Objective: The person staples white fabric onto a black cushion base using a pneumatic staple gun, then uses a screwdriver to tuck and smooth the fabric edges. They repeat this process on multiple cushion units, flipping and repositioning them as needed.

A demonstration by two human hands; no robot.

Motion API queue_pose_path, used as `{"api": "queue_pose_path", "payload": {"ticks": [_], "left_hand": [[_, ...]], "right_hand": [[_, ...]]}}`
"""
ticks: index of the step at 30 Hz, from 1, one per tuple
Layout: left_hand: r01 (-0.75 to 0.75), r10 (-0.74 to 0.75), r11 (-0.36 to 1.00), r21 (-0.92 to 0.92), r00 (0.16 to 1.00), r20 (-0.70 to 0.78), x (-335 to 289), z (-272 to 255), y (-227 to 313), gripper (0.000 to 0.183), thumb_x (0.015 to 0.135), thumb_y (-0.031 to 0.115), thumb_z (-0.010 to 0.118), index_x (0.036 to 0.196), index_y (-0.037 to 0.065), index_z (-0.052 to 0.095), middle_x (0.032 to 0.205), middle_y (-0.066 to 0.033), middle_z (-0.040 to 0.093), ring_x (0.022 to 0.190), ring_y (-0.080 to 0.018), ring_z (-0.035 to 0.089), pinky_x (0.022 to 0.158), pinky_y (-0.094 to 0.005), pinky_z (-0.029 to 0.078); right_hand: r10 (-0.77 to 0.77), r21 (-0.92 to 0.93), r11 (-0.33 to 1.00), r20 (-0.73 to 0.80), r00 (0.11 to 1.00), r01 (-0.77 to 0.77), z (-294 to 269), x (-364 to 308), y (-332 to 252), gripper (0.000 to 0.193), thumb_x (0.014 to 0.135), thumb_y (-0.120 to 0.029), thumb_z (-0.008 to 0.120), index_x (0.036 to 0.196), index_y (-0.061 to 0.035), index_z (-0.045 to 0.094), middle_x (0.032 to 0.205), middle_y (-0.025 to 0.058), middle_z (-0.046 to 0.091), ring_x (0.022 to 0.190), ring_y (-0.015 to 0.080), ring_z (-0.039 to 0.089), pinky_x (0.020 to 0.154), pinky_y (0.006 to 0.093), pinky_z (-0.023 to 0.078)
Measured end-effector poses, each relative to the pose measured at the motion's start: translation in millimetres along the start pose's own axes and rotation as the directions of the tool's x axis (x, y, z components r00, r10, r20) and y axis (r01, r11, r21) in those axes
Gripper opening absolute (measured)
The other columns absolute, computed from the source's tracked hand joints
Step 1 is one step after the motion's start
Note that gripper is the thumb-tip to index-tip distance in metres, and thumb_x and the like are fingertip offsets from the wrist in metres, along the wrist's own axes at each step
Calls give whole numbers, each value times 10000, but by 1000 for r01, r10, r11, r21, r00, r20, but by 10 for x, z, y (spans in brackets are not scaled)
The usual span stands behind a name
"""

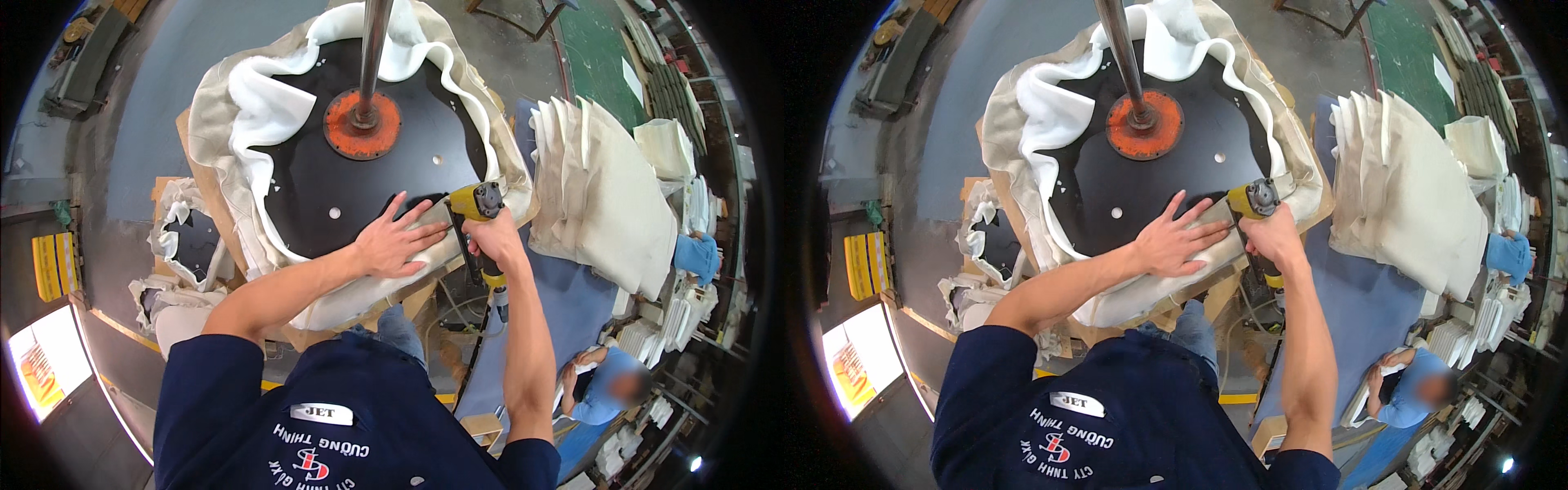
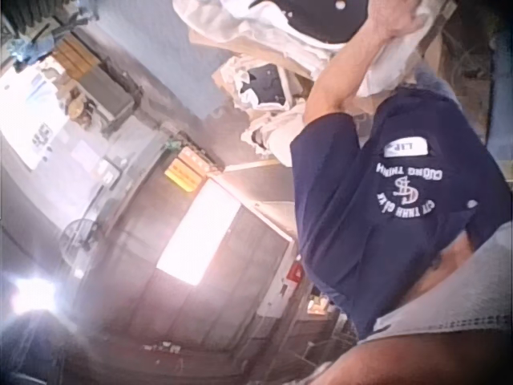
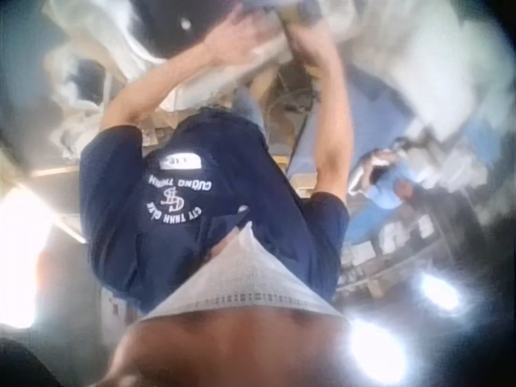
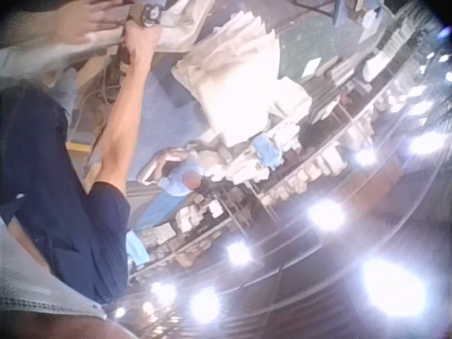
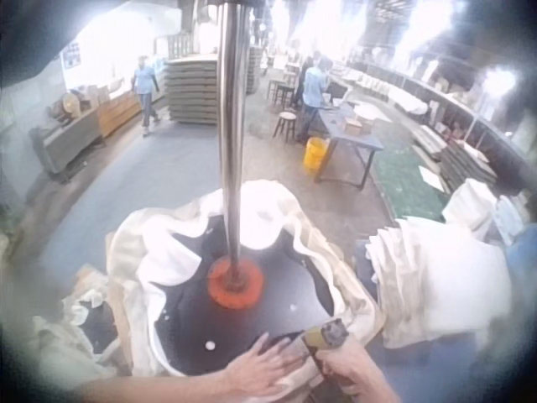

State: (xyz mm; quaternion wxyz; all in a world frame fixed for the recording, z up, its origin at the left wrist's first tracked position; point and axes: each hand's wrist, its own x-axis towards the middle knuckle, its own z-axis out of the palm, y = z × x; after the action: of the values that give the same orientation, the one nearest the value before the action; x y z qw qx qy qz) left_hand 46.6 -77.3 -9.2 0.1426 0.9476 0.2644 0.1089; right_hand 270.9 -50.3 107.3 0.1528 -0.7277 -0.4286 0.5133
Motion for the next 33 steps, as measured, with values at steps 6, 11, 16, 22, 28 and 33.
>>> {"api": "queue_pose_path", "payload": {"ticks": [6,11,16,22,28,33], "left_hand": [[57,-56,997,-53,998,34,-73,61,40,714,977,533,474,1601,190,427,1657,-8,394,1597,-349,183,1233,-717,85],[95,-98,992,-82,994,-38,-65,121,28,705,976,556,477,1576,186,464,1650,-10,410,1602,-346,166,1240,-708,71],[95,-97,992,-82,995,-29,-76,173,45,682,980,573,464,1522,163,532,1620,-26,447,1601,-349,171,1244,-698,70],[107,-107,992,-65,994,7,-42,86,64,648,986,566,452,1443,132,606,1586,-43,478,1601,-351,171,1245,-698,67],[124,-124,992,-19,992,12,-58,64,57,649,988,557,457,1468,139,582,1615,-37,448,1605,-346,162,1250,-691,57],[47,-49,998,29,997,59,-477,-36,153,702,992,550,456,1589,180,442,1690,6,342,1608,-323,156,1252,-685,44]], "right_hand": [[36,17,999,29,999,-37,167,-159,100,215,837,-75,665,993,72,669,737,105,689,537,162,650,490,316,523],[22,-1,1000,0,1000,-22,255,-195,8,170,842,-55,680,954,73,684,731,99,685,518,150,626,472,303,500],[48,15,999,11,999,-48,282,-199,74,167,853,-56,686,957,74,692,719,93,679,513,142,618,475,298,496],[-1,18,1000,-20,1000,1,429,-302,59,190,835,-58,667,984,59,686,688,79,667,513,135,625,469,289,510],[-8,-5,1000,-23,1000,8,420,-289,-56,190,827,-75,671,955,65,681,673,76,659,517,144,627,481,300,515],[-1,-78,997,7,1000,2,328,-191,4,151,840,-55,634,944,53,644,693,93,663,521,168,632,502,330,521]]}}
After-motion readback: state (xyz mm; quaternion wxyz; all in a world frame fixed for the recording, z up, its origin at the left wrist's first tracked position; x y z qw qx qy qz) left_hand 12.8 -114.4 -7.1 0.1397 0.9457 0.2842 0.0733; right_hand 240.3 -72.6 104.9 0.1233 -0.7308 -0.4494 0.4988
